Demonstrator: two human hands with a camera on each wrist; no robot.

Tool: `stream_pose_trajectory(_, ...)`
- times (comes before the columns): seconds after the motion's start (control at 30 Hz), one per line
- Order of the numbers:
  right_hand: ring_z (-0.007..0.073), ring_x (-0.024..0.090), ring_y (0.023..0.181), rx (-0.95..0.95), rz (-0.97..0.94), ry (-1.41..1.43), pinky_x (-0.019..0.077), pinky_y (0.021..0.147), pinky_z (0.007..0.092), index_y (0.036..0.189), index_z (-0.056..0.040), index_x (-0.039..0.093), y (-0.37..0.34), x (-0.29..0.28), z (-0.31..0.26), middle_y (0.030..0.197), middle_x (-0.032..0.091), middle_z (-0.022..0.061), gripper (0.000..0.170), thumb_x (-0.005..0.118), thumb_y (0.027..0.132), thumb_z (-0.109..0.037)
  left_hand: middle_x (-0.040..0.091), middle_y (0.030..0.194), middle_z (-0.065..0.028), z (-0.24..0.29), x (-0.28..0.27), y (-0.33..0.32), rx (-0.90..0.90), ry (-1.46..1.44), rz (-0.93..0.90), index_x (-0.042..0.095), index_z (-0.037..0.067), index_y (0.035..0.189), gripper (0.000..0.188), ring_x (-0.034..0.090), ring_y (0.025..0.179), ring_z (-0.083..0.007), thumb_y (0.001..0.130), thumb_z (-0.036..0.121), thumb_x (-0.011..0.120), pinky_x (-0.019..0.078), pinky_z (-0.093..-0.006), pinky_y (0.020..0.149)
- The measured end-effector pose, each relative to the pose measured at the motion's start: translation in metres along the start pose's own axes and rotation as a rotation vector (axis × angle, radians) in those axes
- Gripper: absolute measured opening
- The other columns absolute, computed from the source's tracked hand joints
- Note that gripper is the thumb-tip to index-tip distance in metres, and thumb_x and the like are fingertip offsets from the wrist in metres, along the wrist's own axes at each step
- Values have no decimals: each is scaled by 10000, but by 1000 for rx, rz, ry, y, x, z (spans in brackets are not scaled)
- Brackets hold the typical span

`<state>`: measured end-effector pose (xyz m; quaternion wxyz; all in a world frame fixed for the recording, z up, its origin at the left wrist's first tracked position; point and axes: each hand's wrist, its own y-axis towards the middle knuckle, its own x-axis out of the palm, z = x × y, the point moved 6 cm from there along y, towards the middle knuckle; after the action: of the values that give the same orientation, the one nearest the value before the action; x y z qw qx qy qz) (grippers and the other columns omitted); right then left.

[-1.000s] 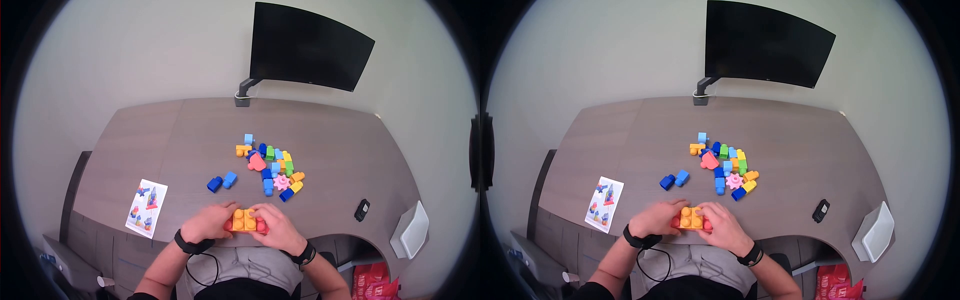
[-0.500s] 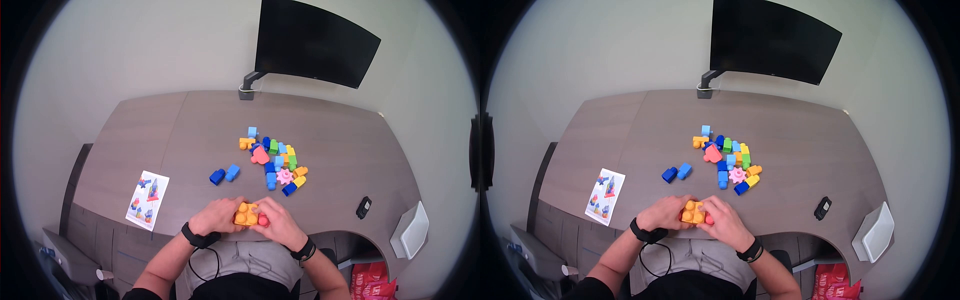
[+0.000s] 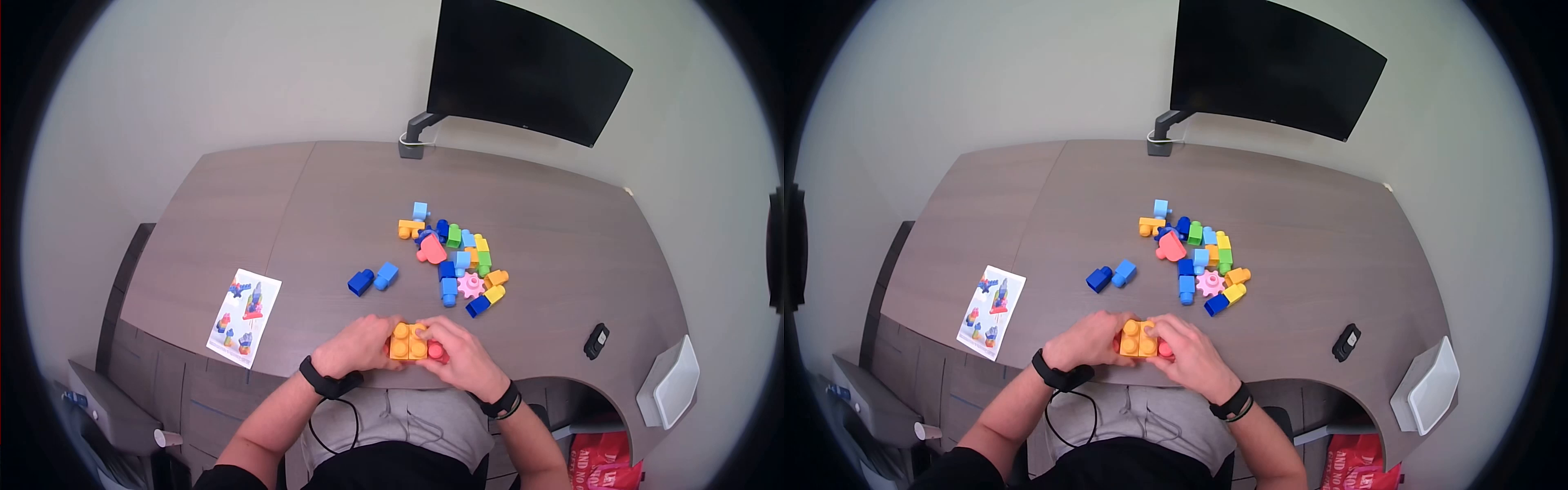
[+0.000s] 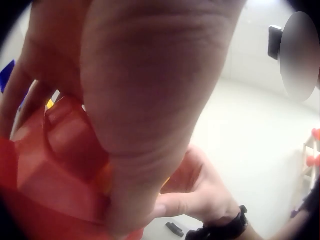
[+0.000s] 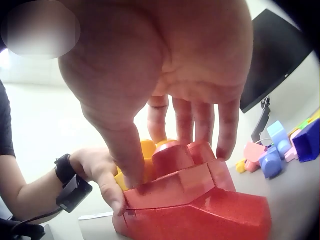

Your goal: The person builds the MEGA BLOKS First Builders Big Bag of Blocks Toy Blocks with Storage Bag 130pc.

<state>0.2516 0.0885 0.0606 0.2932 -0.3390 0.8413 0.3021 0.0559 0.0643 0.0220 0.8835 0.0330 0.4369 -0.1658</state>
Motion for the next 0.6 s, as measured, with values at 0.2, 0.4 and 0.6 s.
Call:
stream_pose_trajectory(0.2,439,708,1298,-24,-2,-11,596,1095,476,1291,-26,689,1,0,0,1472,713,190,479,926,879,-85,794,1187,-246,0,2,-3,-8,-30,-3,565,33,1483,892,750,1169,-475,729,136,1029,613,-528,985)
stream_pose_trajectory(0.4,440,680,1328,-27,9,-23,569,1113,502,1272,-23,676,1,1,-3,1456,714,196,488,925,857,-84,787,1167,-250,4,-3,-4,79,-50,49,595,11,1310,738,741,1159,-495,734,162,1031,610,-562,958)
stream_pose_trajectory(0.6,426,694,1298,-6,-2,-9,582,1086,496,1261,-36,680,2,2,-2,1397,724,188,482,931,853,-83,777,1241,-242,8,-14,-8,127,-125,90,662,-6,1392,758,733,1198,-479,774,254,1015,607,-529,1004)
